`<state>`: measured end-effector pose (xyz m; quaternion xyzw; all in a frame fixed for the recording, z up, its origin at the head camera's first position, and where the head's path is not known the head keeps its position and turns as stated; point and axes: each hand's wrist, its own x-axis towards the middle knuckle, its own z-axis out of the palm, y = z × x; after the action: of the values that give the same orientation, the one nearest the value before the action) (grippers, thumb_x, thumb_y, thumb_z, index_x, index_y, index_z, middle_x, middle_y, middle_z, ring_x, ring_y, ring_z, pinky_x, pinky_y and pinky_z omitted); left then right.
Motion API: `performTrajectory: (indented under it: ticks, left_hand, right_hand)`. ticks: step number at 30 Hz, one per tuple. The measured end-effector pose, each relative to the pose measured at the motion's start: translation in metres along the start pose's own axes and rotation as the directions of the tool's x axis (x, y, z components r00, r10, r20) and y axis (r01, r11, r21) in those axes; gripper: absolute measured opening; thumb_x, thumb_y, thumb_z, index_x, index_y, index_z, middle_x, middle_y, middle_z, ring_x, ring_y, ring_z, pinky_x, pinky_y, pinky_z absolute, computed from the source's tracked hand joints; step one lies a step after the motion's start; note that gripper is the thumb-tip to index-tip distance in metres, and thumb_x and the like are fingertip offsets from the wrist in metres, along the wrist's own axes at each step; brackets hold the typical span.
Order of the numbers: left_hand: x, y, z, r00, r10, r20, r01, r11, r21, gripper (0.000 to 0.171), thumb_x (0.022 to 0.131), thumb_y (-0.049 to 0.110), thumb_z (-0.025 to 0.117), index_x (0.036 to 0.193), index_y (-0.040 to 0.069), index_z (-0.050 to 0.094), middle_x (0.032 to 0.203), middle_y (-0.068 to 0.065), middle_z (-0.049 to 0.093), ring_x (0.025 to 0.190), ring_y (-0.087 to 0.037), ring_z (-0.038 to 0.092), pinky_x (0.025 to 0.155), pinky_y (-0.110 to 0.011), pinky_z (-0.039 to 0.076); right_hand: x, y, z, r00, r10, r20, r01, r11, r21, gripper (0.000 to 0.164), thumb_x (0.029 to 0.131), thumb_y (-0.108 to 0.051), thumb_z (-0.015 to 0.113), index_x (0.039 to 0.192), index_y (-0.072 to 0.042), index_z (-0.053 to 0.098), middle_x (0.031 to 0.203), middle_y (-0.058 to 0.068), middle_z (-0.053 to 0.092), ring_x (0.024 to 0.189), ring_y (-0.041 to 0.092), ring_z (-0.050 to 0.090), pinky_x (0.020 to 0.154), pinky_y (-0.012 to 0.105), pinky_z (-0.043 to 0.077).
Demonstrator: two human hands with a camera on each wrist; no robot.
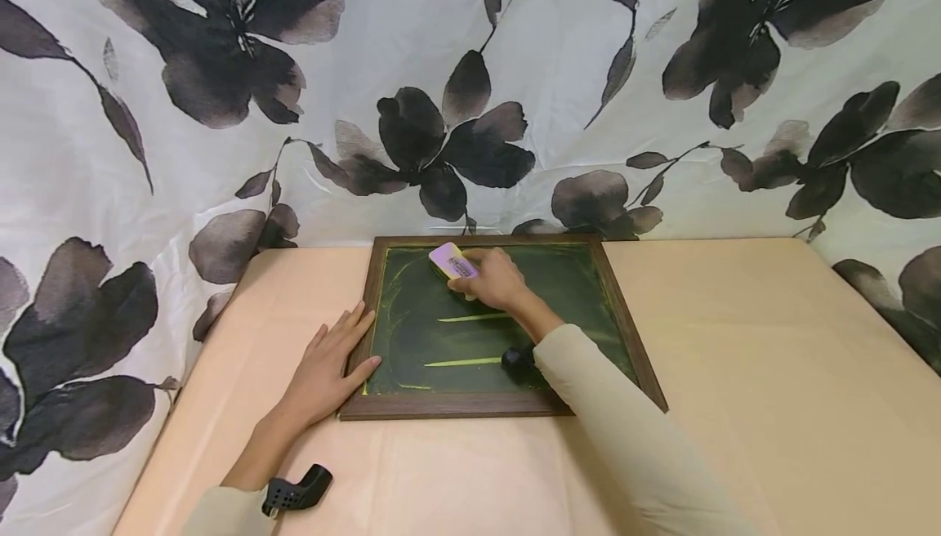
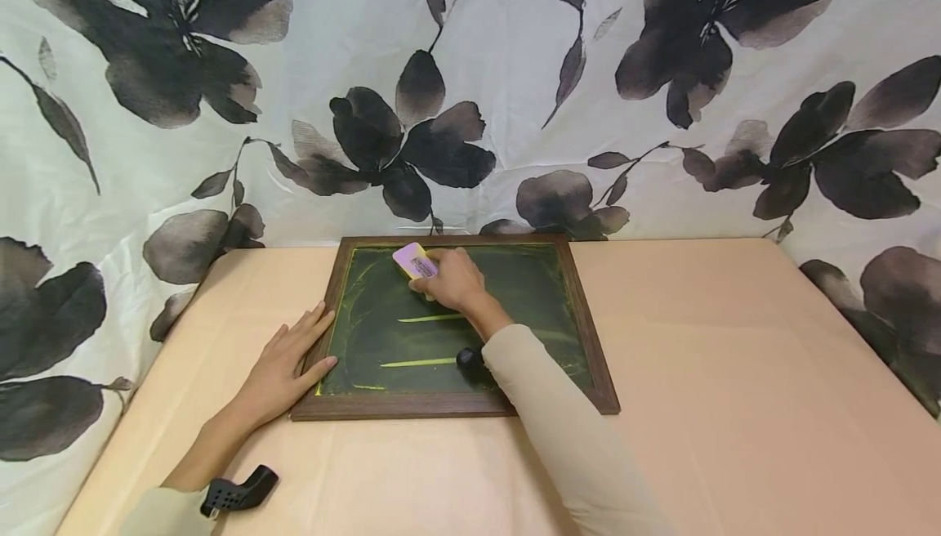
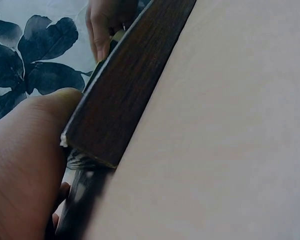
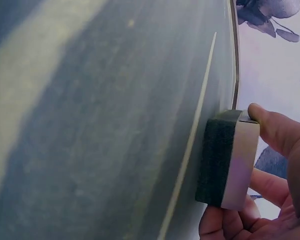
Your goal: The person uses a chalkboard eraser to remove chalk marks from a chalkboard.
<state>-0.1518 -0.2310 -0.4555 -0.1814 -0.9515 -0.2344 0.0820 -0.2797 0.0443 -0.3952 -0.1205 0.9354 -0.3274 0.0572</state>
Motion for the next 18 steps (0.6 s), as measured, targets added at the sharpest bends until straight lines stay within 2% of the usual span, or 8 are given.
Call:
performTrajectory:
  ticks: [4,9,13,18]
  left_hand:
    - [0.001,0.001,0.002,1.000,0.009,-0.018,-0.009,1.000,-0.029,0.068,0.094,0.040,0.059,0.150,0.010,0.034,0.156,-0.012,0.024,0.141,-0.035,0.022,0.112,-0.058,0.010]
    - [0.002,0.000,0.004,1.000,0.017,0.002,-0.017,0.997,-0.074,0.068,0.095,0.042,0.058,0.150,0.011,0.034,0.156,-0.011,0.023,0.142,-0.035,0.021,0.112,-0.057,0.008]
    - [0.000,0.000,0.003,1.000,0.007,0.011,-0.006,0.998,-0.060,0.068,0.095,0.043,0.057,0.150,0.012,0.033,0.156,-0.011,0.022,0.142,-0.035,0.020,0.112,-0.057,0.008]
    - [-0.001,0.000,-0.003,1.000,0.008,-0.003,-0.008,0.999,-0.048,0.067,0.095,0.040,0.058,0.150,0.010,0.034,0.156,-0.012,0.023,0.141,-0.036,0.022,0.112,-0.058,0.010]
  right_hand:
    - [-0.001,0.003,-0.003,0.999,-0.034,0.033,0.032,0.998,0.053,0.065,0.082,-0.034,0.076,0.138,-0.012,0.053,0.092,0.006,0.067,0.070,0.014,0.064,0.058,0.029,0.047]
    - [-0.005,0.014,-0.007,0.996,-0.051,0.078,0.039,0.989,0.142,0.065,0.082,-0.027,0.077,0.137,-0.006,0.051,0.089,0.009,0.069,0.063,0.015,0.067,0.054,0.029,0.051]
    - [-0.008,0.022,-0.012,0.993,-0.079,0.091,0.067,0.990,0.123,0.065,0.082,-0.028,0.077,0.137,-0.004,0.051,0.084,0.008,0.069,0.060,0.013,0.066,0.053,0.029,0.052]
    - [-0.014,0.038,-0.032,0.995,-0.039,0.089,0.028,0.992,0.126,0.067,0.083,-0.028,0.077,0.139,-0.005,0.049,0.087,0.012,0.068,0.062,0.016,0.067,0.054,0.031,0.052]
